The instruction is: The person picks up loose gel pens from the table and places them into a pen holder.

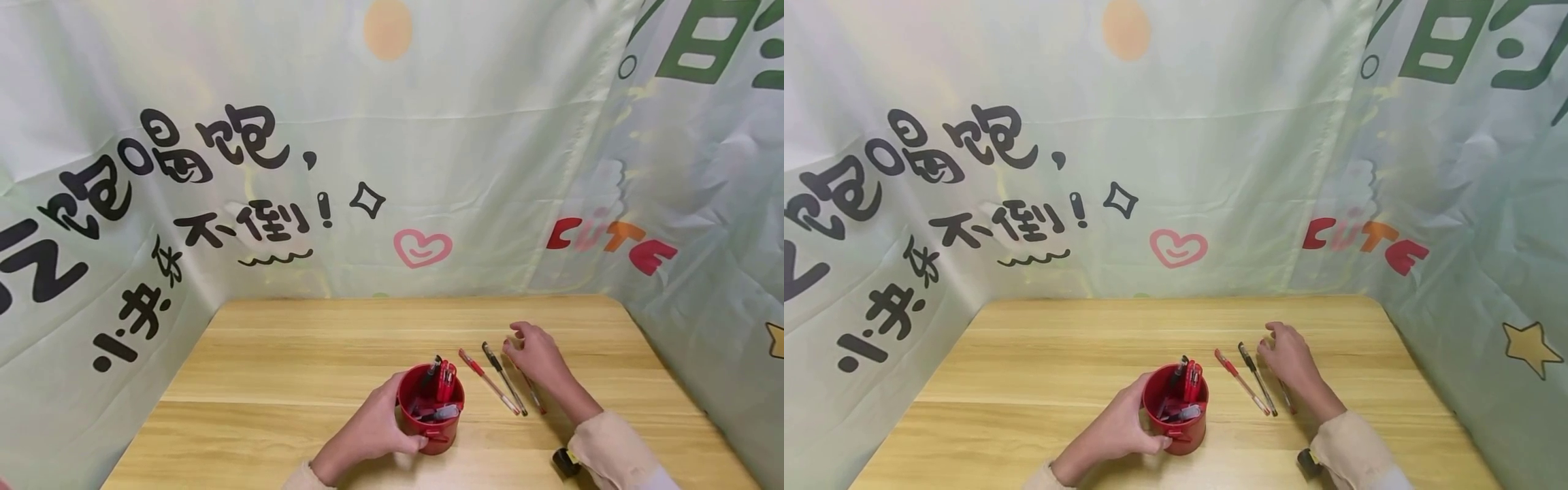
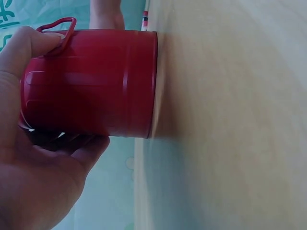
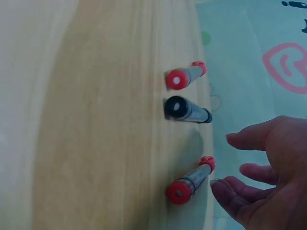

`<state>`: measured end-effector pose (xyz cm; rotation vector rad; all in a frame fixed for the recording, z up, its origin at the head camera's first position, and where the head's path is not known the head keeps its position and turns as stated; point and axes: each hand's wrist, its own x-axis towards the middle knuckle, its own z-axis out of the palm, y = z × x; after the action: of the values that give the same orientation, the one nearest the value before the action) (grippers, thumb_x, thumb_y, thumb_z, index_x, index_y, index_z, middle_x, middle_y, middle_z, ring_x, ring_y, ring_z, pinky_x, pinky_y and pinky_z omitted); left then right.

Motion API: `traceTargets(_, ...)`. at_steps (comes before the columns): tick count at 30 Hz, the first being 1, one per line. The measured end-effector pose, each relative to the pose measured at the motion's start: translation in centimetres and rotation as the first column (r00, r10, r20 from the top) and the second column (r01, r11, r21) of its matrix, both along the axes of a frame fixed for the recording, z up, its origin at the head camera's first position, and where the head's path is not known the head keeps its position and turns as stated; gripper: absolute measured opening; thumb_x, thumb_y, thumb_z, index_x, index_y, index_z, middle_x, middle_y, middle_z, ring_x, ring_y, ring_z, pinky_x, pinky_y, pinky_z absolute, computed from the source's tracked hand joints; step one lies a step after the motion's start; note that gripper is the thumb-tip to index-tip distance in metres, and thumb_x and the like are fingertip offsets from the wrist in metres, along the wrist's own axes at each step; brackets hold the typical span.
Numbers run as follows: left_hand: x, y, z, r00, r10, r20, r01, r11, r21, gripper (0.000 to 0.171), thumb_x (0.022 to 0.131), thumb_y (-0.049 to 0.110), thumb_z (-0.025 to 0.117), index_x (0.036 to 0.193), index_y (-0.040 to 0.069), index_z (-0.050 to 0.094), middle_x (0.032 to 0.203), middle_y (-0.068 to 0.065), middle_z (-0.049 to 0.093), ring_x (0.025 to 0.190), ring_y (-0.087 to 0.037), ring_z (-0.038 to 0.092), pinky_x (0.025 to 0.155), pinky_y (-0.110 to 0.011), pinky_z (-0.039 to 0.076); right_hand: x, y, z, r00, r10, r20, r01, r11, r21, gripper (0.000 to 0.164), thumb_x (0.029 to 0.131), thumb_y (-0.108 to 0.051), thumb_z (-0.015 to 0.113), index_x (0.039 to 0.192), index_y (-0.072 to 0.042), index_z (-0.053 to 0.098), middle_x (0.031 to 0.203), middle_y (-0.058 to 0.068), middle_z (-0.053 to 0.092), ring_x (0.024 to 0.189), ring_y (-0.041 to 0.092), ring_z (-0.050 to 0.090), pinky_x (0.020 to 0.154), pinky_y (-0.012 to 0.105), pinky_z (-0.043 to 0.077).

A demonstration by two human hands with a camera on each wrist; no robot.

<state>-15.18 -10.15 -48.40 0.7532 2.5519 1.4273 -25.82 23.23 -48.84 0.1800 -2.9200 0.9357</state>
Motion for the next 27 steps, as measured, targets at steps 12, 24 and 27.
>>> traceTargets(12, -0.1, 0.1, 0.0, 1.000, 0.000, 0.000, 0.000, 1.000, -0.006, 0.100, 0.069, 0.021, 0.089, 0.154, 0.035, 0.038, 0.146, 0.013, 0.057, 0.132, -0.008, 0.056, 0.116, -0.038, 0.047, -1.2, 0.1, 0.1, 0.999, 0.013, 0.042, -0.017, 0.995, 0.102, 0.054, 0.091, -0.015, 0.068, 0.133, 0.016, 0.055, 0.107, 0.028, 0.071, 0.084, 0.029, 0.068, 0.071, 0.043, 0.057)
traceTargets(24, 0.0, 0.1, 0.1, 1.000, 0.007, 0.002, -0.007, 1.000, -0.008, 0.100, 0.069, 0.021, 0.089, 0.154, 0.035, 0.038, 0.146, 0.013, 0.057, 0.133, -0.008, 0.056, 0.116, -0.038, 0.047, -1.5, -0.1, 0.2, 0.998, 0.017, 0.066, -0.026, 0.990, 0.141, 0.008, 0.089, -0.007, 0.064, 0.086, 0.000, 0.065, 0.084, 0.014, 0.067, 0.067, 0.019, 0.050, 0.063, 0.034, 0.046)
traceTargets(27, 0.0, 0.1, 0.1, 1.000, 0.009, 0.010, -0.009, 1.000, -0.011, 0.100, 0.069, 0.022, 0.089, 0.154, 0.035, 0.039, 0.146, 0.013, 0.057, 0.133, -0.008, 0.056, 0.116, -0.039, 0.047, -1.5, 0.0, 0.2, 0.997, 0.011, 0.080, -0.022, 0.991, 0.133, 0.017, 0.088, -0.005, 0.062, 0.072, -0.009, 0.058, 0.069, 0.004, 0.054, 0.062, 0.017, 0.039, 0.059, 0.030, 0.035)
